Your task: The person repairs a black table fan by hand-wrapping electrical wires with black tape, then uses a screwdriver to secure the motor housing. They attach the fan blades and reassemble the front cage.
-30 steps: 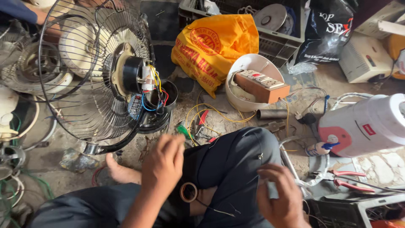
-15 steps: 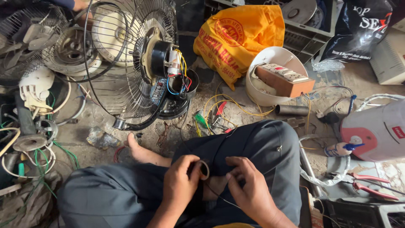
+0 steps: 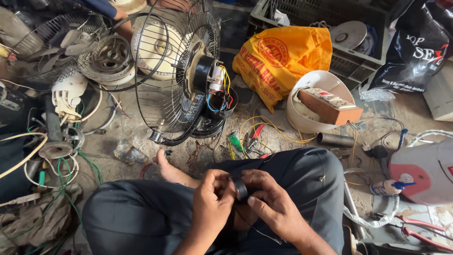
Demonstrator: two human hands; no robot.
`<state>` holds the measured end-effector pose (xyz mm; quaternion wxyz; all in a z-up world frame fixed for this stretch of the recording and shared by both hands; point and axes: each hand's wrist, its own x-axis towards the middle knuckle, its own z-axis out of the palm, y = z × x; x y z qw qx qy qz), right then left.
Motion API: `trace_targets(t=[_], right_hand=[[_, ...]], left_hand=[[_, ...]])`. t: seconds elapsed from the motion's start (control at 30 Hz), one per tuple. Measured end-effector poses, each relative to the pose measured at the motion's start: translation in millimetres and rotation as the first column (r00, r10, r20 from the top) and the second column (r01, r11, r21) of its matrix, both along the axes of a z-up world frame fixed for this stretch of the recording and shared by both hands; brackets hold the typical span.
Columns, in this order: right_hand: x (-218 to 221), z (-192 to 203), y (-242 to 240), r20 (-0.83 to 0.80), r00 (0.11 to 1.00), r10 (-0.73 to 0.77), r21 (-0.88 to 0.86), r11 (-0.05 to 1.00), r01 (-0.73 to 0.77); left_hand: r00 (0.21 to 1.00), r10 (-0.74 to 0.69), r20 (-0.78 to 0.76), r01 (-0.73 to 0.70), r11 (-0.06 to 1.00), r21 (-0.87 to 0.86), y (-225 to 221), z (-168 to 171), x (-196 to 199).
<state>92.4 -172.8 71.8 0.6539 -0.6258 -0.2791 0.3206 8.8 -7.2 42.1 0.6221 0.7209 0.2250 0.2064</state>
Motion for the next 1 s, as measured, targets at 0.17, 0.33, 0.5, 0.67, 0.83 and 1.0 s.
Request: trace_targets(t=[0.17,0.33,0.5,0.67,0.83,1.0], right_hand=[[3.5,-9.8,1.2,-0.129,0.989,0.071,0.055,0.996,-0.065],[3.1,-20.7,6.2,-0.089,0.991,0.097,0.105,0.991,-0.087],[4.2,-21.8,10.0,-0.106,0.991,0.084,0.205,0.977,-0.061],[6.8,-20.4,12.1,-0.117,0.989,0.095,0.205,0.976,-0.07],[4.5,-19.7,11.0,-0.082,0.988,0.131,0.158,0.98,-0.117],[-0.5,-34.2,23.1,0.225,0.974,-0.021,-0.04,0.999,0.031]], left_hand=[[0.972,-0.094,0.215,-0.076,0.741,0.667,17.9,25.2,-6.1],[0.924,-0.202,0.323,-0.138,0.612,0.778,24.7,34.9,-7.7],[0.936,-0.157,0.315,0.034,0.93,0.365,18.6,42.5,-10.3],[0.96,-0.221,0.171,0.259,0.933,-0.25,29.0,49.8,-13.6],[0.987,-0.146,0.061,0.146,0.989,0.0,31.6,38.5,-3.0],[0.994,-0.026,0.107,-0.005,0.96,0.281,15.9,20.2,6.4]])
